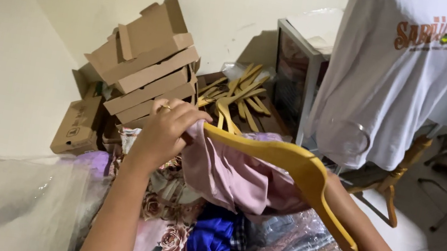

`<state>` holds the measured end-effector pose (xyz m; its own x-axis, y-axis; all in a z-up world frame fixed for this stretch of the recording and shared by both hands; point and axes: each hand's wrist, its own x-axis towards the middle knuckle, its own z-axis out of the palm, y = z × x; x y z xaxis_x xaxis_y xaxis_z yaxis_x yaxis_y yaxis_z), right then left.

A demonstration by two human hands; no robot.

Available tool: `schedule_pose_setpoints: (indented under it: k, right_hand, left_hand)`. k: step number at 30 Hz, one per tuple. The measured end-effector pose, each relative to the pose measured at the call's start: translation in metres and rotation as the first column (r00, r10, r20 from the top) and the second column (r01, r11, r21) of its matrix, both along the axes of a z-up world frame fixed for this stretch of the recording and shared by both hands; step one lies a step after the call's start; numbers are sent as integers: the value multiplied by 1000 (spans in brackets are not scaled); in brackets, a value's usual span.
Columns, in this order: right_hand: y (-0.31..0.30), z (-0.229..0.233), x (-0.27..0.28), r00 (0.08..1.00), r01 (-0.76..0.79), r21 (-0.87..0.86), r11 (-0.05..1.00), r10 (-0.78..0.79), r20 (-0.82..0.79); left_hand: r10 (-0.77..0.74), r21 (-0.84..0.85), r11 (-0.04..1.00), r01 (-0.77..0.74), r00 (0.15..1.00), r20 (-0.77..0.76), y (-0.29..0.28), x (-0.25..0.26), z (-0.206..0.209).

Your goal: Unpacking various garments from plastic bags and putting a dress on a wooden hanger.

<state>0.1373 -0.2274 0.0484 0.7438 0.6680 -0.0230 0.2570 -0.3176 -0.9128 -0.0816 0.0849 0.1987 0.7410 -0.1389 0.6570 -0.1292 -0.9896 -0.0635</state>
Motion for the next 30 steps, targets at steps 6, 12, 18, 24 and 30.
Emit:
schedule_pose_setpoints:
  k: [6, 12, 18, 24, 30]
  right_hand:
    - [-7, -9, 17, 443, 100, 149, 984, -178, 879]
    - [-27, -108, 86, 983, -23, 737, 676, 149, -106]
    - [-28, -41, 63, 670, 393, 646, 655, 277, -689]
    - [-24, 8, 13, 734, 101, 797, 596, 496, -464]
    - [-15, -29, 49, 840, 202, 811, 549, 329, -431]
  left_hand:
    - [29, -103, 994, -34, 998, -52, 6, -5, 0]
    - [-44, -364, 931, 18, 997, -63, 1, -20, 18]
    - [30, -205, 978, -41, 998, -56, 14, -22, 21]
    - [101, -301, 948, -103, 995, -25, 44, -25, 12]
    - [190, -91, 976, -196, 979, -67, 59, -20, -12]
